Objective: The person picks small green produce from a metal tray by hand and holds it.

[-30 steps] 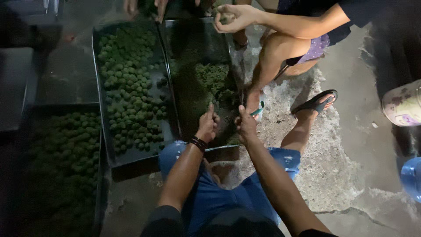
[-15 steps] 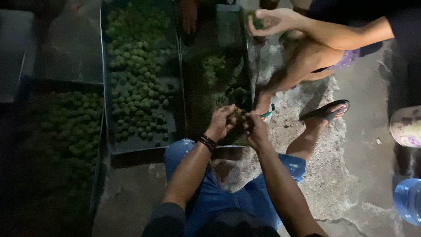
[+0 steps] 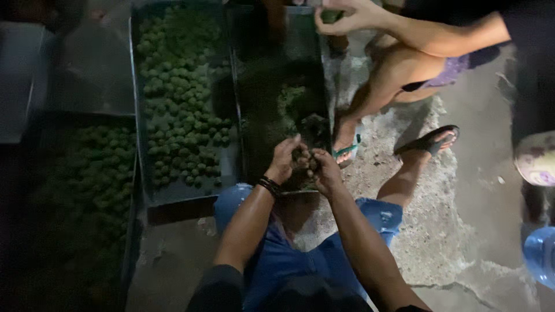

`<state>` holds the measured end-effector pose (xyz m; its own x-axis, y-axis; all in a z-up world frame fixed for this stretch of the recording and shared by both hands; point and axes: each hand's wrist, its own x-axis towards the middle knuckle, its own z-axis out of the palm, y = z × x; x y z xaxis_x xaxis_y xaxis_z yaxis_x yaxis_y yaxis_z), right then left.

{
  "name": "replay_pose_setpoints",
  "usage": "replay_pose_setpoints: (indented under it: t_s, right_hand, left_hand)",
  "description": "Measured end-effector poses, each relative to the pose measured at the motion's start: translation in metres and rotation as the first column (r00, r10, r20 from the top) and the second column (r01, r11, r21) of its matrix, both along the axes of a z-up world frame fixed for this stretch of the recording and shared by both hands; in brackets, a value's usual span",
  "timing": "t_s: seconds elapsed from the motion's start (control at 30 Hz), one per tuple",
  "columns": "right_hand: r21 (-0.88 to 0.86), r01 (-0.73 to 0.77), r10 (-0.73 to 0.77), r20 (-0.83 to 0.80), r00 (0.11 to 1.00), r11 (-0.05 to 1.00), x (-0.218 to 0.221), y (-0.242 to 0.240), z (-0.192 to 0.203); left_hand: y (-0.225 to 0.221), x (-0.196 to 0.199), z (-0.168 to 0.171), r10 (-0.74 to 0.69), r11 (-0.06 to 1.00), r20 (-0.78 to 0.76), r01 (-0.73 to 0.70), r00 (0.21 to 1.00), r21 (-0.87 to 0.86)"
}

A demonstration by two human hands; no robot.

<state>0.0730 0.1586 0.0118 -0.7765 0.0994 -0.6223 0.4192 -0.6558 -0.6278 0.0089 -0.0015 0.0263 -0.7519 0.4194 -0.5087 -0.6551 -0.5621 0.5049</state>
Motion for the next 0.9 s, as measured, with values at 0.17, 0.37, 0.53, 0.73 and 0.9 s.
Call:
replay_pose_setpoints:
  t_s: [0.17, 0.37, 0.53, 0.73, 0.9]
  right_hand:
    - [0.164, 0.105, -0.100, -0.041, 0.994, 0.981, 0.000, 0.015, 0.018]
    - [0.732, 0.115, -0.042, -0.118, 0.992, 0.672, -0.013, 0.019, -0.069]
    - [0.462, -0.046, 0.057, -0.010, 0.998, 0.886, -0.006, 0.011, -0.075]
    - [0.158, 0.026, 0.007, -0.207, 0.978, 0.987, 0.006, 0.004, -0.018]
    - [0.459, 0.087, -0.037, -0.118, 0.992, 0.884, 0.005, 0.002, -0.032]
  left_hand:
    - [0.002, -0.001, 0.005, -0.158, 0.983, -0.188, 0.137, 0.969, -0.118]
    - [0.004, -0.002, -0.044, -0.017, 0.997, -0.173, 0.003, 0.985, -0.077]
    - [-0.002, 0.004, -0.036, 0.034, 0.996, 0.005, -0.033, 0.999, -0.079]
    - [-0.011, 0.013, -0.002, -0.077, 0.997, -0.054, 0.076, 0.996, -0.032]
    - [-0.014, 0.011, -0.034, -0.081, 0.989, 0.005, 0.079, 0.997, 0.128]
